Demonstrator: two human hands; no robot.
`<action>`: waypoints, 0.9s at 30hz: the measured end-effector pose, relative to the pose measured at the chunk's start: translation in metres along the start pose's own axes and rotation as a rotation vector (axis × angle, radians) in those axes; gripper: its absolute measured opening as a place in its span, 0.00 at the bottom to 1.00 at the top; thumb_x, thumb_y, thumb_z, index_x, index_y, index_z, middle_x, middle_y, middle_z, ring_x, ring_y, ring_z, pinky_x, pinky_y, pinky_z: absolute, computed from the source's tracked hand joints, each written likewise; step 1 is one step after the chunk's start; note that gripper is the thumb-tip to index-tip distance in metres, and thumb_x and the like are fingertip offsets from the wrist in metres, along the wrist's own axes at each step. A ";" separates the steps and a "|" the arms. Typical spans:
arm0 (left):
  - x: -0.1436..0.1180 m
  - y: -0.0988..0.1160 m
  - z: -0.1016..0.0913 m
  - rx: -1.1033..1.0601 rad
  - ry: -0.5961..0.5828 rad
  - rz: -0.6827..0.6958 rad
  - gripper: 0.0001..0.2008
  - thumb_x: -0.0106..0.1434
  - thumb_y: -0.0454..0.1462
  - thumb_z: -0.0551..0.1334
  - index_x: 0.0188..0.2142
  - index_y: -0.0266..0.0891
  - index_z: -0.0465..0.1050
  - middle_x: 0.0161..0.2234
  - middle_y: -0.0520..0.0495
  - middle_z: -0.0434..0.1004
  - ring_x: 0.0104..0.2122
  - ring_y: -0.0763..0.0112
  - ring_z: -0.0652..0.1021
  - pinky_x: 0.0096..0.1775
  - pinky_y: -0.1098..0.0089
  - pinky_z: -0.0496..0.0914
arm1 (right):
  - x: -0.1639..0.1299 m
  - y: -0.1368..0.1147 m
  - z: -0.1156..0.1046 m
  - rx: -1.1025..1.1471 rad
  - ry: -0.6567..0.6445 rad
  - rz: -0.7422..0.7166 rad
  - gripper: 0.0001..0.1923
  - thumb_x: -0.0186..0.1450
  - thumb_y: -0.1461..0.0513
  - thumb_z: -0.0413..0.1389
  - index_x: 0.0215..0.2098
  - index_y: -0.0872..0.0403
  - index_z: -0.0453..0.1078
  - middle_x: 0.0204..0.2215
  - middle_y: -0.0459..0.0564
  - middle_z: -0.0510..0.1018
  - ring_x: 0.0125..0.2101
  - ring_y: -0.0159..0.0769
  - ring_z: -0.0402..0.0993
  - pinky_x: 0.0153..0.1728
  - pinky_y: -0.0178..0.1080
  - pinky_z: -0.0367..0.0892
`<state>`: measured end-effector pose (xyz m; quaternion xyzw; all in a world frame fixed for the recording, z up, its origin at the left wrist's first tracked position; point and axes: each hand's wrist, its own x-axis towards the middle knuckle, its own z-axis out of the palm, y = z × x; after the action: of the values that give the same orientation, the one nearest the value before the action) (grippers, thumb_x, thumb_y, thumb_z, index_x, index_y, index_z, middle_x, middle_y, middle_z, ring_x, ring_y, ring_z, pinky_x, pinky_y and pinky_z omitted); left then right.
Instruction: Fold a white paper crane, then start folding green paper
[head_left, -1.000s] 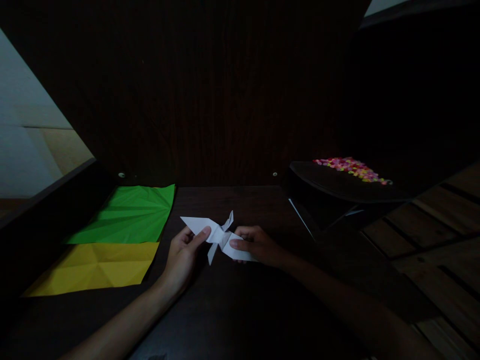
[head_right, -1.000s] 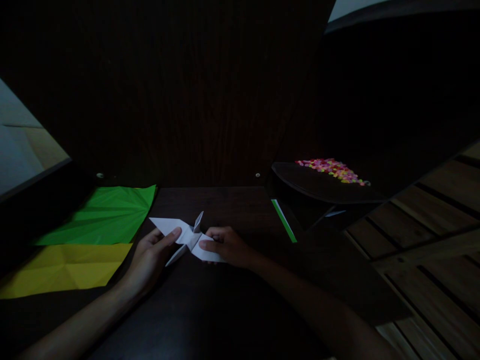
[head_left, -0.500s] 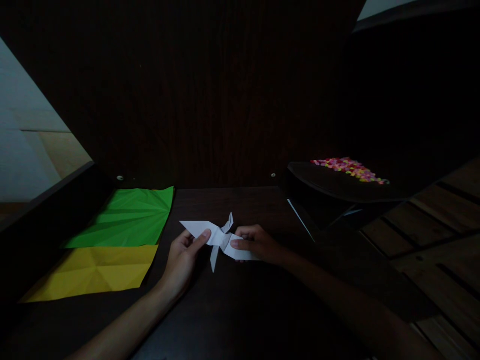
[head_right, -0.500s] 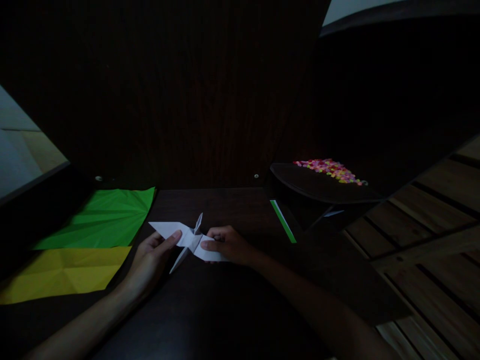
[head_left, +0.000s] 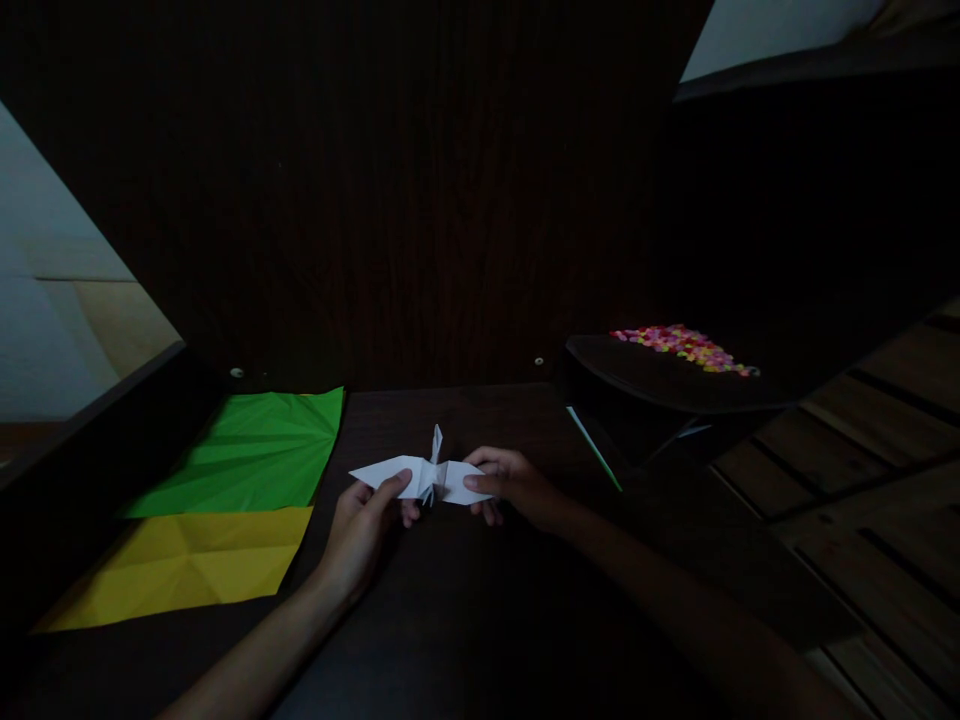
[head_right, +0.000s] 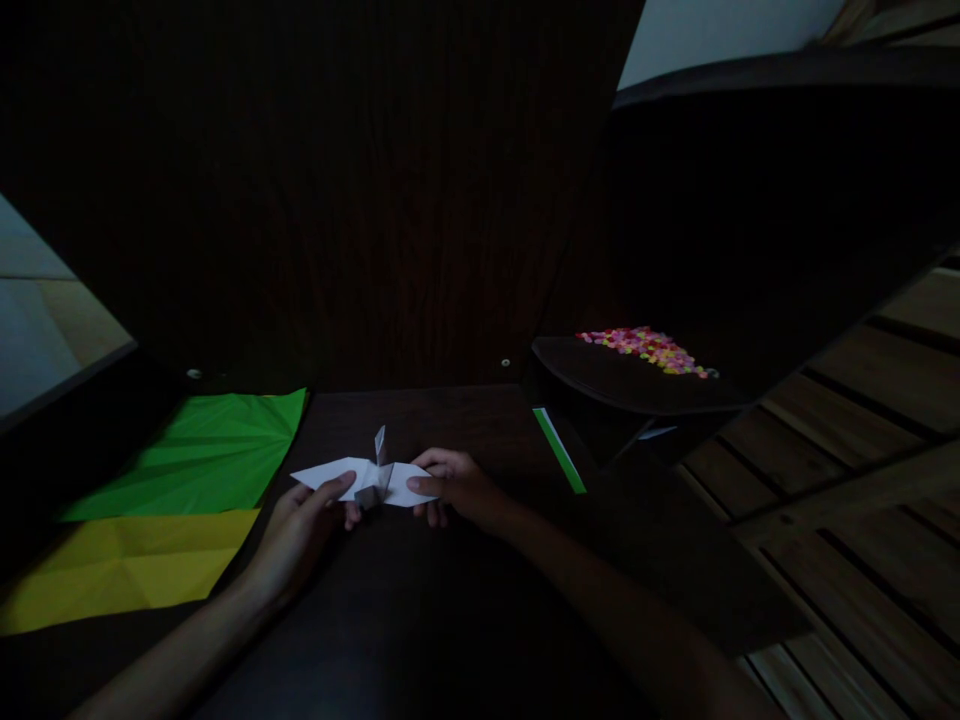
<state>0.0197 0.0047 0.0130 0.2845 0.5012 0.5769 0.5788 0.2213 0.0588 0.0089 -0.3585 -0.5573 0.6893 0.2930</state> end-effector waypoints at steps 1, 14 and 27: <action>0.000 0.001 0.000 -0.014 0.009 -0.013 0.13 0.48 0.39 0.72 0.25 0.33 0.72 0.18 0.49 0.75 0.19 0.70 0.74 0.24 0.71 0.67 | 0.001 0.000 -0.001 0.003 0.028 -0.004 0.19 0.55 0.53 0.64 0.38 0.56 0.68 0.20 0.44 0.77 0.13 0.28 0.68 0.13 0.29 0.61; 0.009 0.001 -0.006 -0.063 0.021 -0.073 0.14 0.49 0.41 0.73 0.25 0.32 0.73 0.20 0.45 0.78 0.21 0.67 0.77 0.28 0.70 0.70 | 0.007 0.003 -0.007 -0.040 0.231 -0.109 0.17 0.54 0.52 0.63 0.33 0.59 0.74 0.21 0.48 0.78 0.12 0.26 0.65 0.13 0.30 0.58; 0.019 0.012 -0.024 -0.009 -0.046 -0.015 0.19 0.45 0.35 0.76 0.38 0.34 0.80 0.37 0.44 0.82 0.34 0.67 0.80 0.32 0.73 0.75 | 0.010 0.002 -0.022 0.026 0.199 -0.037 0.19 0.52 0.53 0.65 0.34 0.60 0.76 0.19 0.49 0.78 0.14 0.26 0.65 0.16 0.31 0.58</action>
<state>-0.0094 0.0186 0.0111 0.2912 0.4872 0.5681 0.5958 0.2341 0.0786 0.0023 -0.4111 -0.5231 0.6518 0.3641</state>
